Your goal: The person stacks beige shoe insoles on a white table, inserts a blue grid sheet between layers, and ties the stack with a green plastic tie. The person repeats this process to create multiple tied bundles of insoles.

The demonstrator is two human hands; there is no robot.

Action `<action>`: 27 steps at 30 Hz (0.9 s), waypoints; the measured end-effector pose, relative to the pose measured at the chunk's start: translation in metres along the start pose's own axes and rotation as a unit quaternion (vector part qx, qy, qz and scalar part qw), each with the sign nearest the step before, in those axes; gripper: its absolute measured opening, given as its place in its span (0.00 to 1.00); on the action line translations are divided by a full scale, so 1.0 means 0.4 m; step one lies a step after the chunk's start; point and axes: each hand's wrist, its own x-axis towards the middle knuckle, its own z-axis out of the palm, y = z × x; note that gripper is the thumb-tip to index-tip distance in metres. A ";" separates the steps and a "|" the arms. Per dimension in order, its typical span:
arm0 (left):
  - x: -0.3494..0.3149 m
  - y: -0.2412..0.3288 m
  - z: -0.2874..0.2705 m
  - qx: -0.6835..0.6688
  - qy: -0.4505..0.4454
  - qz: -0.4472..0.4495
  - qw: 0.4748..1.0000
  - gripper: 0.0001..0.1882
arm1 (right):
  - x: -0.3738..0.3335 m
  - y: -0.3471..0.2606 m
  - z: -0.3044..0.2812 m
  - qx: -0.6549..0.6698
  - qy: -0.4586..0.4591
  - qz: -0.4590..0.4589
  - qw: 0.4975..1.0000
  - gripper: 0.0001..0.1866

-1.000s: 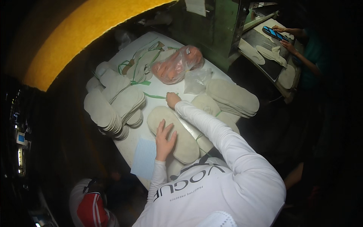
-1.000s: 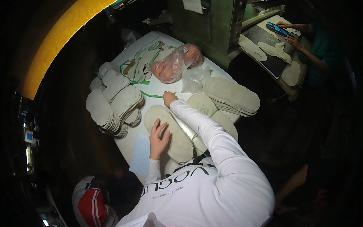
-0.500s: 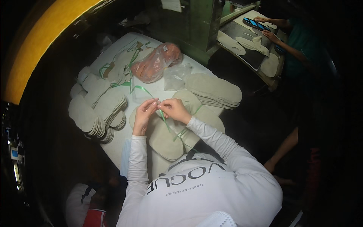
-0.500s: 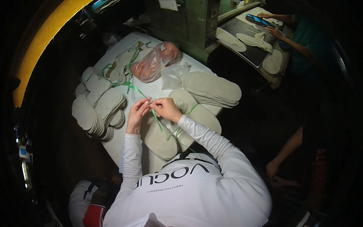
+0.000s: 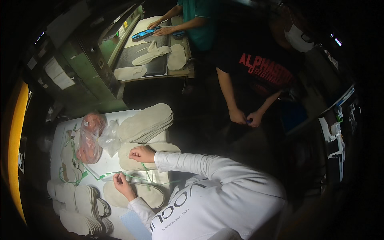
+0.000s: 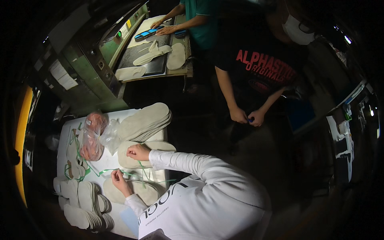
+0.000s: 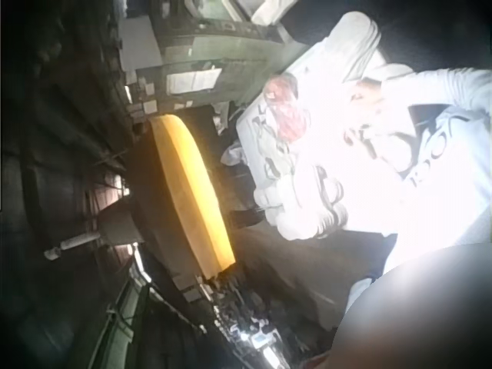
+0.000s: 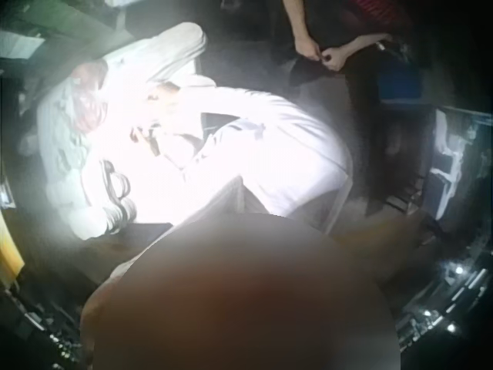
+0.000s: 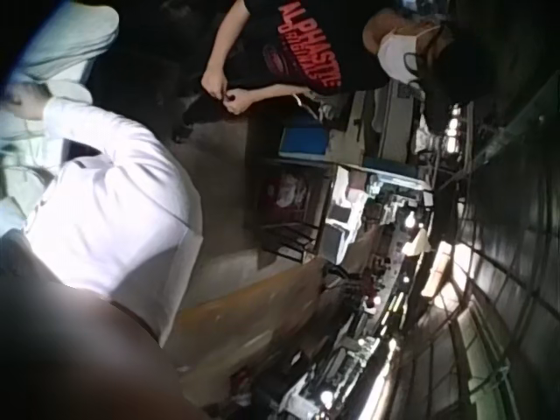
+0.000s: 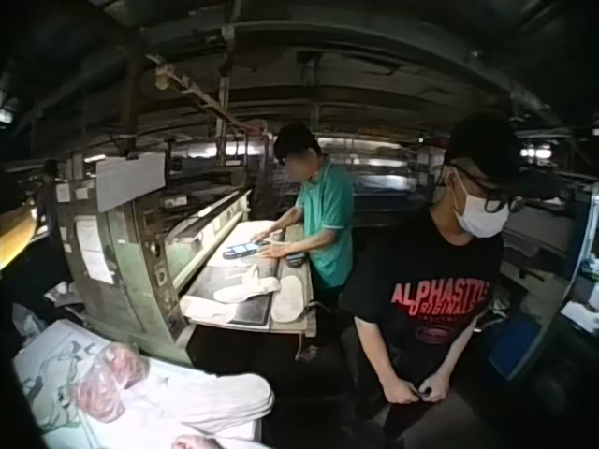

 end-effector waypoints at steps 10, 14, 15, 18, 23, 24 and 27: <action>0.002 -0.012 -0.001 0.019 -0.005 0.013 1.000 0.05 | -0.006 0.016 0.015 -0.016 0.019 -0.018 1.000 0.03; 0.001 -0.006 0.001 0.006 -0.006 0.003 1.000 0.04 | -0.010 0.014 0.017 -0.007 0.020 -0.008 1.000 0.03; -0.001 -0.002 0.004 0.004 -0.006 0.004 1.000 0.04 | -0.012 0.012 0.017 -0.007 0.011 0.012 1.000 0.03; -0.005 0.008 0.013 -0.021 0.001 0.003 1.000 0.04 | -0.014 0.004 0.014 -0.018 0.009 0.009 1.000 0.03; -0.006 0.010 0.011 -0.010 -0.009 0.007 1.000 0.04 | -0.013 0.000 0.010 -0.019 0.009 -0.004 1.000 0.03; -0.006 0.009 0.007 -0.008 -0.012 0.008 1.000 0.04 | -0.014 0.001 0.012 -0.012 0.010 -0.003 1.000 0.03; -0.003 0.005 0.002 -0.007 -0.010 0.018 1.000 0.05 | -0.013 0.006 0.013 -0.015 0.003 0.000 1.000 0.03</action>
